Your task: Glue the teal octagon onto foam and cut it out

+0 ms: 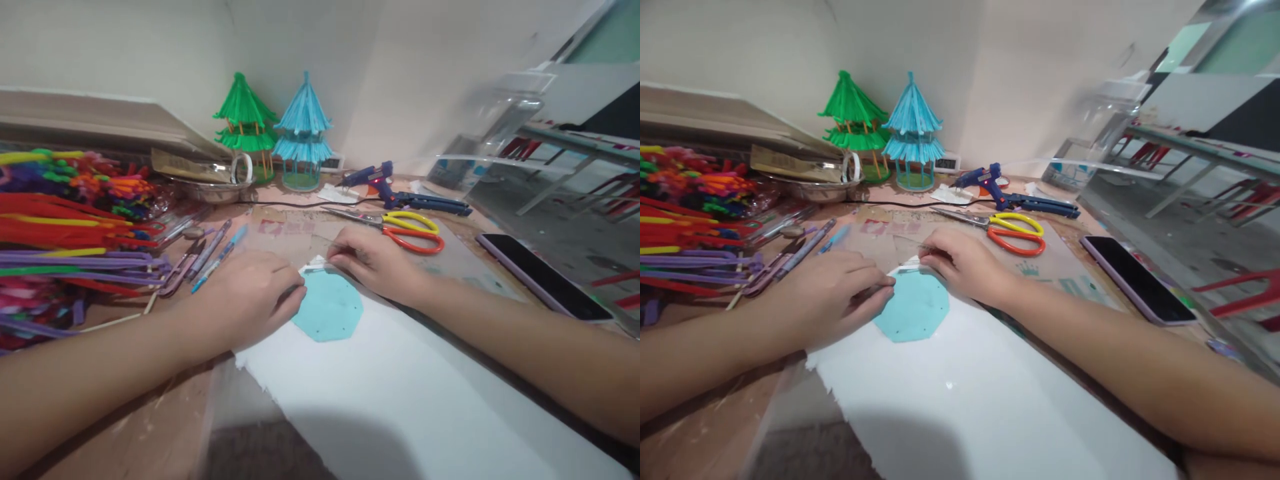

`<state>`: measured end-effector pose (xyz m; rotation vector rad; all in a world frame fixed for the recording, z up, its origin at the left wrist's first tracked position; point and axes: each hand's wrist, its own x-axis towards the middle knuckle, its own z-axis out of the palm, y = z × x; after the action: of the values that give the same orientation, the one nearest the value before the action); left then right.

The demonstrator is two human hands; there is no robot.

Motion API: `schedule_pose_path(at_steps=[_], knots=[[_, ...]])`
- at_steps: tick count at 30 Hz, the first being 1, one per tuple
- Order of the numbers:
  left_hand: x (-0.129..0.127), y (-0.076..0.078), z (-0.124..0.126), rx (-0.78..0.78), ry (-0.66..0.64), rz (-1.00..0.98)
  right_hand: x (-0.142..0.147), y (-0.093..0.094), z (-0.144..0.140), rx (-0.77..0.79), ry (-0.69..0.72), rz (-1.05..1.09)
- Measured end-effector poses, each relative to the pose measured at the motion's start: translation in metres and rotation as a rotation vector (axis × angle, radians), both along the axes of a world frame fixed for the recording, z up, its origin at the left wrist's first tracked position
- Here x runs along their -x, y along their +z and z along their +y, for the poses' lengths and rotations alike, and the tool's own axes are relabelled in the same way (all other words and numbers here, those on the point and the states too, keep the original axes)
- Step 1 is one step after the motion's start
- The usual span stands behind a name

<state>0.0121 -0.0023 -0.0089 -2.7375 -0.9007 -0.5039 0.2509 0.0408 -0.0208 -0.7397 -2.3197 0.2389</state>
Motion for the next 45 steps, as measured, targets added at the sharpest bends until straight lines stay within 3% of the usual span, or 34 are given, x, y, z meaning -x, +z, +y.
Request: schedule_pose_path(at_steps=[13, 25, 45], knots=[[0.0001, -0.0011, -0.0002, 0.024, 0.006, 0.016, -0.0042, -0.0066, -0.0021, -0.097, 0.001, -0.047], [-0.0004, -0.0005, 0.0001, 0.005, 0.014, 0.026, -0.0032, -0.0093, -0.0011, -0.051, 0.014, -0.050], [-0.0003, -0.0004, 0.0005, 0.012, 0.008, 0.020, 0.0010, -0.0106, -0.0044, -0.119, 0.017, -0.026]])
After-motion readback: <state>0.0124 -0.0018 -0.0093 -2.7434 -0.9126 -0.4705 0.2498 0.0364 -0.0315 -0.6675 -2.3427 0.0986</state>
